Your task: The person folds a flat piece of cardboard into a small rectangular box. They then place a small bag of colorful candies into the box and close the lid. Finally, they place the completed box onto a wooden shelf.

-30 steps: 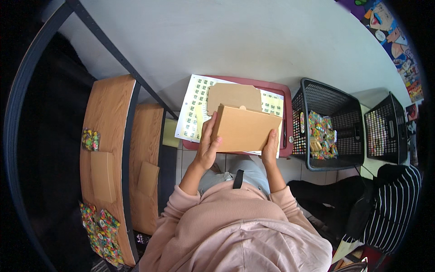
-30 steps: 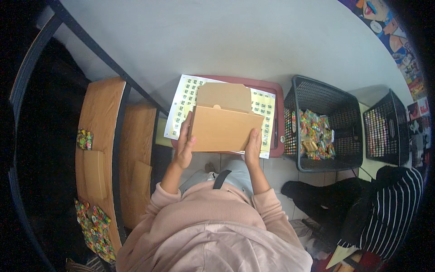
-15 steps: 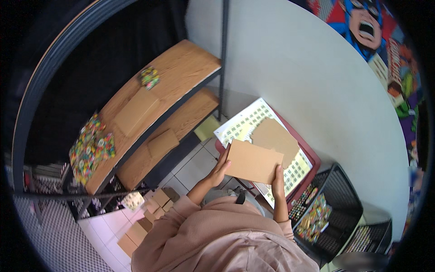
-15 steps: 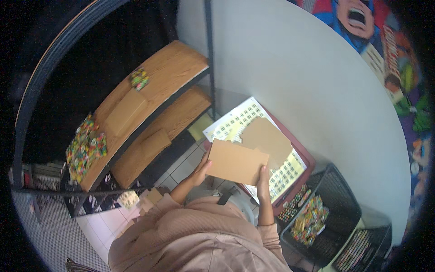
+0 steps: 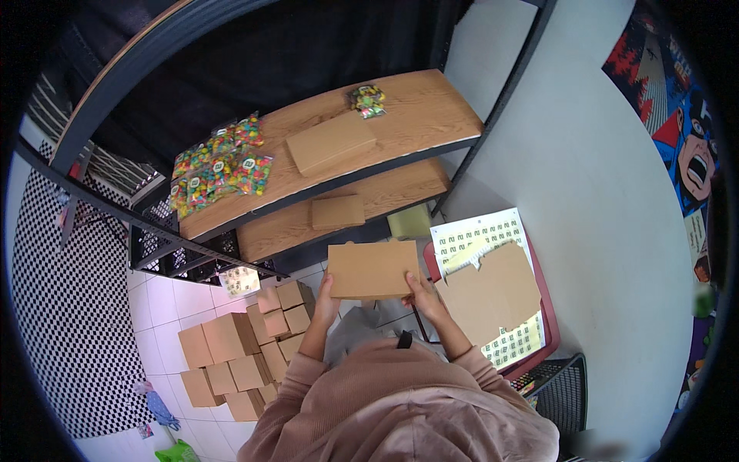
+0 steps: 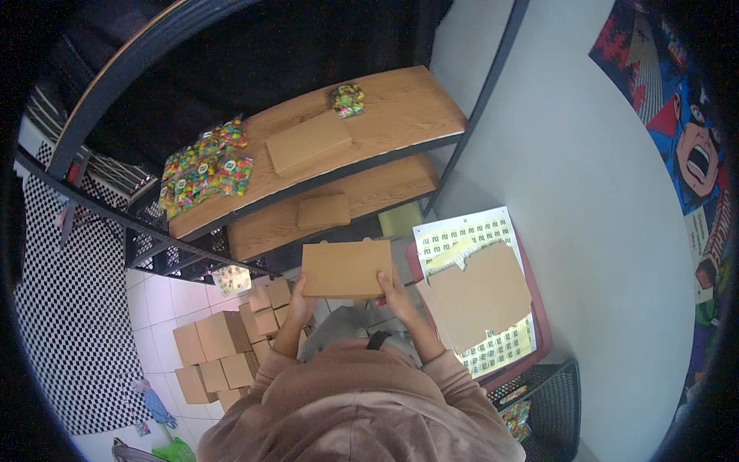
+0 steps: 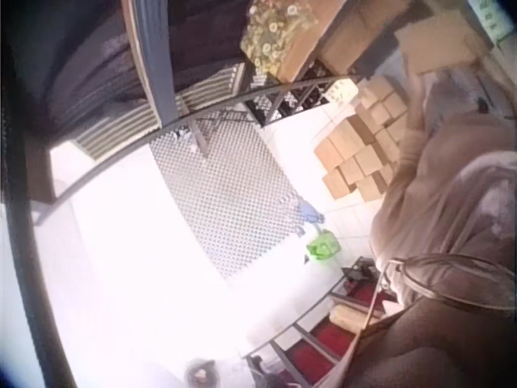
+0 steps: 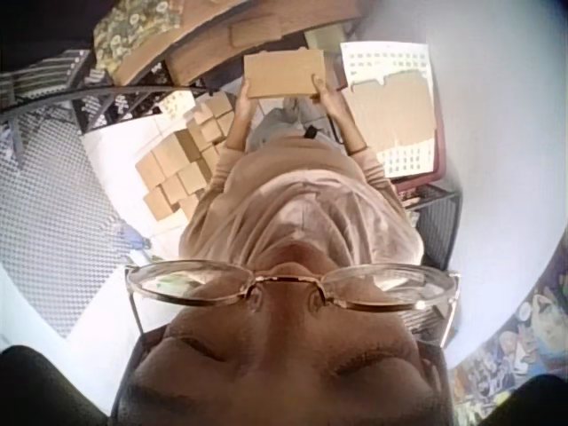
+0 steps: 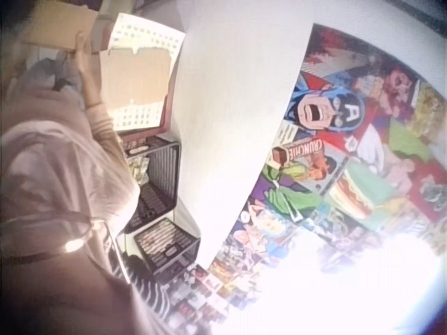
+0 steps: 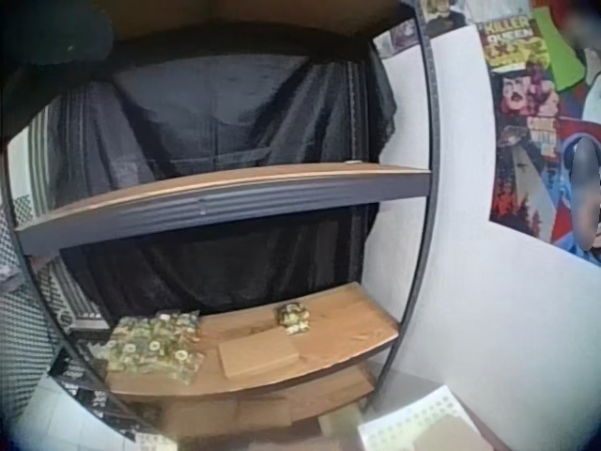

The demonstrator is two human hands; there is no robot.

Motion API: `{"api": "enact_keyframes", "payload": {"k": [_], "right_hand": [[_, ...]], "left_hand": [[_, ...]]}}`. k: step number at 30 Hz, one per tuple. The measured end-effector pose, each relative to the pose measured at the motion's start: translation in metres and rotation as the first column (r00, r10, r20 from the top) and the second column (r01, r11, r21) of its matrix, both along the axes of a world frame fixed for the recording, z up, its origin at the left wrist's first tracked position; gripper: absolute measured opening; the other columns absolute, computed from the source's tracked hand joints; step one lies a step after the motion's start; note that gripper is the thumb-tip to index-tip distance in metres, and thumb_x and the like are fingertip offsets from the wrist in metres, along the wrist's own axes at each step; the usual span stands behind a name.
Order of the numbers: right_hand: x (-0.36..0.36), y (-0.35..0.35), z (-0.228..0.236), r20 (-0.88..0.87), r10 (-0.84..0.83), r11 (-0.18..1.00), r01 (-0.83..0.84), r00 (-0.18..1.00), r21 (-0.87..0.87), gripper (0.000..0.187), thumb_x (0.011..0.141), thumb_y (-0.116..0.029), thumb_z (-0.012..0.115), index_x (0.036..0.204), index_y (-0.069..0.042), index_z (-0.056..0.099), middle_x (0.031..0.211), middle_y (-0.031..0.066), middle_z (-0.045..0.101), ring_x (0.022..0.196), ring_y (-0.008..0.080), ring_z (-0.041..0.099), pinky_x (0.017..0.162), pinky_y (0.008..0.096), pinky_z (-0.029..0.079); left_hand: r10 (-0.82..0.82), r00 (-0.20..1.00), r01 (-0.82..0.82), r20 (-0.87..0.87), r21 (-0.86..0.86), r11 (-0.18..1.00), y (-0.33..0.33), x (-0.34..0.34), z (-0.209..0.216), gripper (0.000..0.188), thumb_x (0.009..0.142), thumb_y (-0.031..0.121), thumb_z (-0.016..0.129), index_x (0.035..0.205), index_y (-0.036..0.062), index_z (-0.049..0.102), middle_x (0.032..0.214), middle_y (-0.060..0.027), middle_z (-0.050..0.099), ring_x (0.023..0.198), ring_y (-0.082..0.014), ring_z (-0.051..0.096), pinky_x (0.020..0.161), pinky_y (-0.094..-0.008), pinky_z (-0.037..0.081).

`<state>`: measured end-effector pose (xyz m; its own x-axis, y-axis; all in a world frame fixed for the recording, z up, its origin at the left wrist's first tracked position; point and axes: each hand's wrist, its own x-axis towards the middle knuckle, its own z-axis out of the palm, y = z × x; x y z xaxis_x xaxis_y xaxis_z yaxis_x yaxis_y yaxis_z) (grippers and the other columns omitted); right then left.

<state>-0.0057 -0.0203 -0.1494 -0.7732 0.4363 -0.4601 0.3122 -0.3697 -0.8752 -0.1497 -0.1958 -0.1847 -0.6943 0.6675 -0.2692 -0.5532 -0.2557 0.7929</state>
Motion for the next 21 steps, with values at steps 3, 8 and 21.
{"api": "enact_keyframes", "payload": {"k": [3,8,21], "right_hand": [[-0.025,0.002,-0.003,-0.152,-0.041,0.997,0.029,0.988,-0.078,0.048,0.087,-0.045,0.041,0.119,-0.009,0.037,0.077,0.0046,0.052,0.051,0.0121,0.050,0.042,0.0238,0.041],[-0.113,0.061,0.070,-0.349,-0.116,0.990,0.136,0.930,0.031,0.044,0.086,-0.046,0.043,0.105,-0.007,0.046,0.072,0.0031,0.053,0.047,0.0098,0.048,0.041,0.0214,0.039],[-0.278,0.138,0.078,-0.083,-0.158,0.548,0.158,0.984,0.822,0.056,0.083,-0.048,0.040,0.113,-0.002,0.051,0.102,0.0248,0.055,0.100,0.0370,0.050,0.087,0.0380,0.038]], "left_hand": [[0.059,0.993,-0.056,-0.103,0.026,0.998,-0.007,-0.015,0.013,0.058,0.090,0.043,0.029,0.137,0.0121,0.014,0.130,-0.0076,0.034,0.117,-0.0193,0.035,0.095,-0.0353,0.030],[0.155,0.973,-0.157,-0.173,0.000,0.988,-0.003,-0.052,0.044,0.057,0.090,0.050,0.023,0.135,0.0145,0.019,0.121,-0.0070,0.040,0.096,-0.0165,0.044,0.075,-0.0325,0.039],[0.061,0.793,-0.229,-0.606,-0.204,0.952,0.031,-0.132,0.078,0.057,0.090,0.043,0.031,0.133,0.0061,0.022,0.130,-0.0154,0.031,0.118,-0.0256,0.034,0.092,-0.0349,0.034]]}}
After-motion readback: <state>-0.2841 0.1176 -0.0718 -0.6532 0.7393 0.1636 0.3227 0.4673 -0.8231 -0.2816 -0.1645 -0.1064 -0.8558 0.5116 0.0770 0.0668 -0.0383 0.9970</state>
